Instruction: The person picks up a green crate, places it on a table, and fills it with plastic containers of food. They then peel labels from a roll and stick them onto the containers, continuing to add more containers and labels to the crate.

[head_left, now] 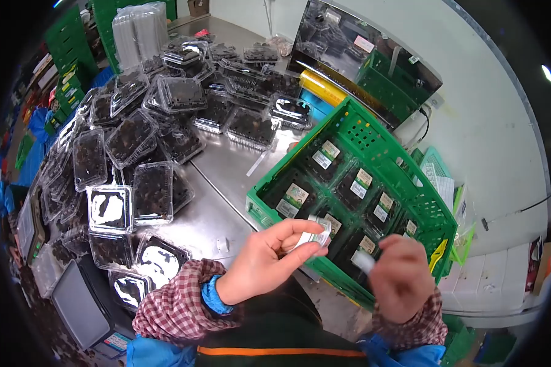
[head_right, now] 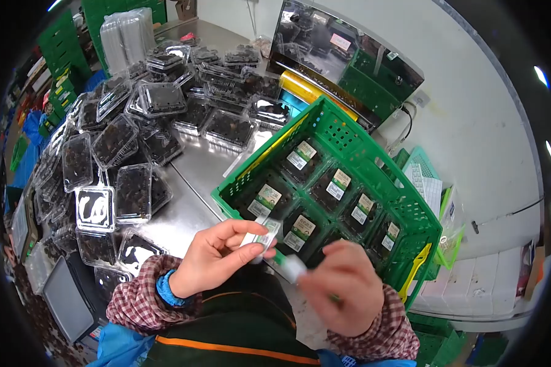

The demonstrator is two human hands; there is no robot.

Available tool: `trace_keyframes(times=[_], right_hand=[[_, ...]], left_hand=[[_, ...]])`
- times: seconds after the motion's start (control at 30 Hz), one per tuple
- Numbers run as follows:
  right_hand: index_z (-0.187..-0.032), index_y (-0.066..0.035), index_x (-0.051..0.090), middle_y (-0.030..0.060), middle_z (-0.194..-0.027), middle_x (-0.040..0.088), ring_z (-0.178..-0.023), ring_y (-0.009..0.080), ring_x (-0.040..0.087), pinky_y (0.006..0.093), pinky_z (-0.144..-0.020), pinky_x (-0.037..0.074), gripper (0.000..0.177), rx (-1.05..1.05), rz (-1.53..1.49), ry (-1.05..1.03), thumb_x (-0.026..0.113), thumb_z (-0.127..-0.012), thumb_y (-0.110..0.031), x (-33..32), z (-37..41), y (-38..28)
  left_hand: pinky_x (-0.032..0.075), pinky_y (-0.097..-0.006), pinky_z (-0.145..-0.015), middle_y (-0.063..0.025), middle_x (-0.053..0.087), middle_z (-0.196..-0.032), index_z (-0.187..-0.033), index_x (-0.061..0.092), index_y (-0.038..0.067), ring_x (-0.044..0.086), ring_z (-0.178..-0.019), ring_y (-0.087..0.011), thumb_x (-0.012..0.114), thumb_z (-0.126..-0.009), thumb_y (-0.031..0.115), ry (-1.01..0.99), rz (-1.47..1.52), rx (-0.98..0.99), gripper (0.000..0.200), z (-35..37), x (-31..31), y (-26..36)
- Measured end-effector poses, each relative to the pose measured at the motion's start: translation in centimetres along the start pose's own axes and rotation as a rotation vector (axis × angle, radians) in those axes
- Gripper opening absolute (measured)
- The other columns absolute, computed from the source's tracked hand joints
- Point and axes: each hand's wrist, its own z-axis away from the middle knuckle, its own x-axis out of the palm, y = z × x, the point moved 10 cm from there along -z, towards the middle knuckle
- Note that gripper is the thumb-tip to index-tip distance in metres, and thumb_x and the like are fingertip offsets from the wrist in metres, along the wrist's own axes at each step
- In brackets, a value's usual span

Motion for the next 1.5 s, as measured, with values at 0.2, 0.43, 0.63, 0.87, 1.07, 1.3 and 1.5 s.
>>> trace_keyframes(times=[0.2, 0.43, 0.63, 0.87, 1.07, 1.3, 1.5], right_hand=[[-0.122, -0.003, 0.049, 0.0060, -0.104, 0.062, -0.092, 0.0199, 0.056, 0.0384, -0.091, 0.039, 0.055, 0.205, 0.074, -0.033, 0.070, -0.072, -0.007, 0.6, -2.0, 4.6], [-0.119, -0.008, 0.053, -0.0012, -0.094, 0.063, -0.086, 0.0152, 0.058, 0.0363, -0.090, 0.040, 0.049, 0.281, -0.061, -0.070, 0.069, -0.072, -0.003, -0.8, 0.7, 9.2], [-0.119, -0.001, 0.042, 0.0041, -0.077, 0.060, -0.071, 0.0101, 0.055, 0.0226, -0.064, 0.043, 0.050, 0.828, -0.430, 0.548, 0.065, -0.075, 0.002, -6.0, 5.5, 25.0], [-0.120, -0.007, 0.043, 0.0141, -0.089, 0.058, -0.085, 0.0226, 0.057, 0.0361, -0.075, 0.046, 0.057, 1.005, 0.094, 0.252, 0.070, -0.071, -0.002, 4.3, 13.5, 45.6], [-0.102, -0.005, 0.058, 0.0030, -0.088, 0.056, -0.072, 0.0110, 0.052, 0.0241, -0.063, 0.043, 0.025, 1.131, -0.457, 0.319, 0.066, -0.079, -0.010, -0.4, 16.0, 37.4], [-0.118, -0.002, 0.049, 0.0014, -0.080, 0.058, -0.064, 0.0067, 0.050, 0.0207, -0.053, 0.041, 0.038, 1.248, -0.829, 0.479, 0.062, -0.083, -0.008, 3.7, 15.7, 31.3], [-0.136, -0.003, 0.029, 0.0046, -0.085, 0.061, -0.071, 0.0076, 0.053, 0.0214, -0.064, 0.043, 0.067, 0.887, -0.323, 0.673, 0.065, -0.079, -0.003, -0.1, 12.7, 39.5]], left_hand=[[0.045, -0.0208, -0.079, -0.0111, 0.062, -0.110, -0.120, 0.047, -0.004, 0.059, -0.092, -0.0090, 0.049, -0.091, 0.001, -0.041, -0.198, 0.004, 0.029, -1.6, 2.5, 0.3], [0.049, -0.0285, -0.058, -0.0097, 0.063, -0.080, -0.093, 0.062, 0.003, 0.063, -0.066, -0.0213, 0.064, -0.083, 0.012, 0.055, -0.674, 0.158, 0.014, -4.5, 4.7, 0.2], [0.049, -0.0246, -0.064, -0.0127, 0.065, -0.083, -0.097, 0.062, 0.000, 0.065, -0.072, -0.0194, 0.065, -0.081, 0.015, 0.087, -0.441, -0.108, 0.022, -6.3, 3.5, -5.0], [0.050, -0.0348, -0.084, -0.0176, 0.063, -0.100, -0.124, 0.039, -0.003, 0.063, -0.092, -0.0262, 0.048, -0.087, -0.009, 0.392, 0.199, -0.105, 0.039, -3.4, 0.8, -3.9], [0.047, -0.0392, -0.089, -0.0198, 0.062, -0.100, -0.114, 0.049, -0.005, 0.061, -0.097, -0.0301, 0.047, -0.088, -0.007, 0.415, -0.011, 0.005, 0.026, -0.4, -0.9, -1.7], [0.047, -0.0340, -0.087, -0.0189, 0.063, -0.099, -0.104, 0.056, -0.007, 0.061, -0.096, -0.0246, 0.047, -0.089, -0.007, 0.286, -0.054, -0.083, 0.018, -0.9, 0.1, -2.9], [0.047, -0.0339, -0.087, -0.0191, 0.064, -0.098, -0.106, 0.055, -0.008, 0.062, -0.094, -0.0243, 0.048, -0.087, -0.009, 0.280, -0.078, -0.079, 0.020, 0.6, 0.1, -2.5]])
